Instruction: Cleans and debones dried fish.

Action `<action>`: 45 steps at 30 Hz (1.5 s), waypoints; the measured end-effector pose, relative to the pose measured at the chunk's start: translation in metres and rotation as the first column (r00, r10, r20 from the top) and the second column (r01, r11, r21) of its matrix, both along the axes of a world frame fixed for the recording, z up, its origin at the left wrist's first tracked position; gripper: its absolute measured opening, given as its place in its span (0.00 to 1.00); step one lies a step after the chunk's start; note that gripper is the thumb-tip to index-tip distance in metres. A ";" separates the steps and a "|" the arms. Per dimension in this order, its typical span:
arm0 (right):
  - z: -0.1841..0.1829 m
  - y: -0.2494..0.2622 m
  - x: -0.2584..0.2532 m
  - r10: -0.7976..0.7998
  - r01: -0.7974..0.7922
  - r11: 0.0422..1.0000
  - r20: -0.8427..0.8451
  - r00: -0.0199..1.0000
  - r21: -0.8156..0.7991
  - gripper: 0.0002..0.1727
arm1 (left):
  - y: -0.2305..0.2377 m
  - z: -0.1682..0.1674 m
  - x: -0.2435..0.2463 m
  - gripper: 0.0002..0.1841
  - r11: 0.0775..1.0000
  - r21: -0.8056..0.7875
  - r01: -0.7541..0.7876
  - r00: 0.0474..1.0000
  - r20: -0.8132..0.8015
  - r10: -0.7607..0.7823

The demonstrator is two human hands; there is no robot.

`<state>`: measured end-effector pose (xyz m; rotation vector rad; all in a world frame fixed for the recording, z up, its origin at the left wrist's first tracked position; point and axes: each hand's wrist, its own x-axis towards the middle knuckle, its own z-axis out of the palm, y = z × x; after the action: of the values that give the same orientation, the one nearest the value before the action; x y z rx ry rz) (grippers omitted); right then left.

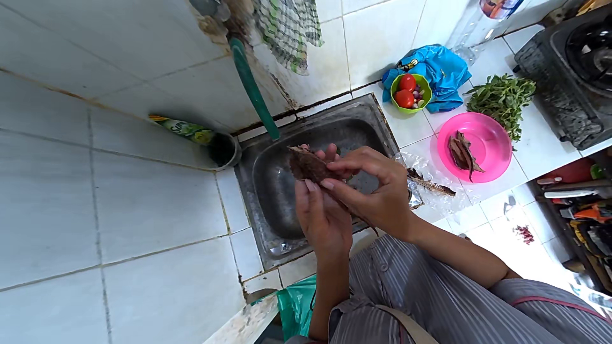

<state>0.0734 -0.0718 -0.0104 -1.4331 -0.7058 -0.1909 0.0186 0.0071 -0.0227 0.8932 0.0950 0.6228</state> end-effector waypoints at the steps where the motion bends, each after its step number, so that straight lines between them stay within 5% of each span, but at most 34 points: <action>1: 0.000 0.000 0.001 -0.006 0.006 1.000 0.000 1.000 0.000 0.11 | 0.000 0.000 0.000 0.14 1.000 0.002 0.005 1.000 0.004 -0.005; 12: 0.004 -0.004 0.005 0.051 -0.048 0.999 -0.112 0.992 0.025 0.04 | 0.000 0.001 -0.001 0.17 0.998 -0.041 0.039 0.999 0.033 -0.037; 21: -0.001 -0.002 0.010 -0.112 0.162 0.973 0.277 0.954 -0.166 0.05 | -0.001 -0.001 -0.001 0.15 0.995 0.093 -0.032 0.999 -0.026 0.035; 27: 0.010 -0.003 0.015 -0.004 0.074 0.958 0.243 0.970 -0.278 0.05 | 0.002 0.002 -0.003 0.15 0.997 0.081 -0.019 0.999 -0.037 0.022; 34: 0.024 -0.012 0.031 0.102 -0.104 0.993 -0.055 0.993 -0.054 0.05 | 0.006 0.002 -0.004 0.15 0.996 -0.057 0.065 0.998 -0.020 -0.066; 38: 0.018 -0.008 0.047 0.060 -0.043 0.991 -0.129 0.990 0.128 0.05 | 0.012 0.006 -0.006 0.16 0.982 -0.127 0.137 0.990 -0.029 -0.141; 40: 0.011 -0.008 0.056 0.042 -0.042 0.999 -0.121 0.992 0.003 0.05 | 0.013 0.007 -0.008 0.16 0.977 -0.151 0.149 0.988 -0.019 -0.153; 43: 0.012 -0.017 0.063 0.094 -0.125 0.891 -0.092 0.991 -0.436 0.13 | 0.014 0.008 -0.009 0.16 0.971 -0.172 0.167 0.985 -0.004 -0.170; 45: 0.015 -0.015 0.060 0.073 -0.074 0.876 -0.021 0.997 -0.477 0.16 | 0.014 0.009 -0.010 0.16 0.969 -0.171 0.180 0.983 -0.004 -0.184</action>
<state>0.1335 -0.0868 0.0045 -1.8740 -0.8418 0.0527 0.0084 0.0212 -0.0135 0.7333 0.0818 0.4272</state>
